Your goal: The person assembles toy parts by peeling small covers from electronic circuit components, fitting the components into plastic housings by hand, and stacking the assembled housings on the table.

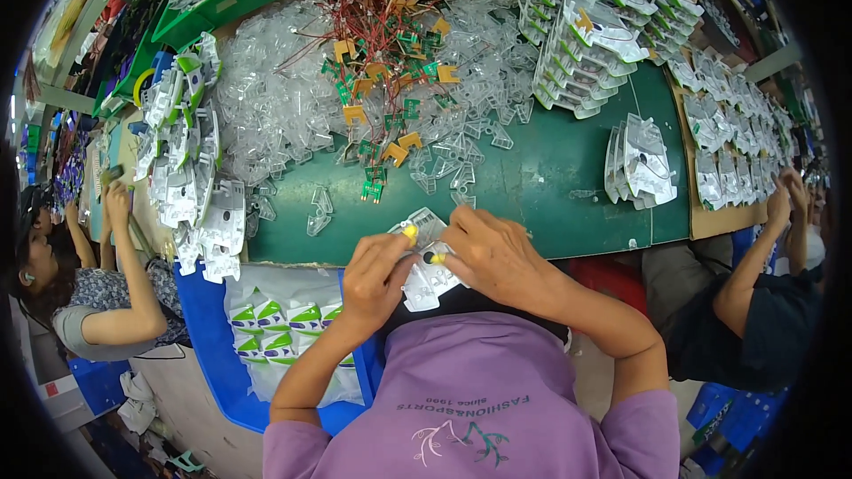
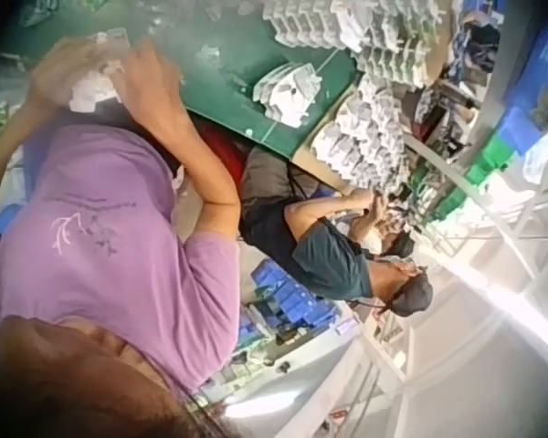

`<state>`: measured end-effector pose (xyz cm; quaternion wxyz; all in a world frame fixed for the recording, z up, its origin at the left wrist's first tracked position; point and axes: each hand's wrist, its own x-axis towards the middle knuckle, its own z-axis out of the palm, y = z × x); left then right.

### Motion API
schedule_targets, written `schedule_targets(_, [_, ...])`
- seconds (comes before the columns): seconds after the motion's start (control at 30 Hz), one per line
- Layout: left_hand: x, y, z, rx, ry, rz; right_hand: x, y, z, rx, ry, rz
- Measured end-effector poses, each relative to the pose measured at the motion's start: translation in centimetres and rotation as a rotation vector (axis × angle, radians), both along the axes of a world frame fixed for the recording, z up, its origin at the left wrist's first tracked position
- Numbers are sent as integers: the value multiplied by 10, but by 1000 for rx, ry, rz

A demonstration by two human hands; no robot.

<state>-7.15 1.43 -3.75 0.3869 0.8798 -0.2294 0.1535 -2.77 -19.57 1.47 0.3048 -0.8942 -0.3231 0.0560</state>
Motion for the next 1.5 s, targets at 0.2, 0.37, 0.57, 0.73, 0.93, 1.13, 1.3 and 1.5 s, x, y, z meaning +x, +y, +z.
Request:
schedule_targets(0.2, [9,-1,-1,-161,119,-56,-8,-7,10,2,48,35])
schedule_targets(0.37, [16,6,10,-41,196,-225,-8,-8,21,180,153,20])
schedule_targets(0.57, [15,5,11,-55,240,-205,-29,-7,13,361,152,30])
schedule_targets(0.73, [14,4,12,-74,256,-193,-46,-1,-10,152,-169,54])
schedule_targets(0.93, [18,6,10,-111,305,-224,-45,-1,4,203,-130,-41])
schedule_targets(1.13, [21,7,9,-112,294,-214,-50,-33,-15,225,-54,-313])
schedule_targets(1.3, [16,13,3,-65,254,-169,-38,-29,-11,33,-336,230])
schedule_targets(1.5, [13,-5,-17,-237,199,-151,-28,-22,-7,-264,-463,398])
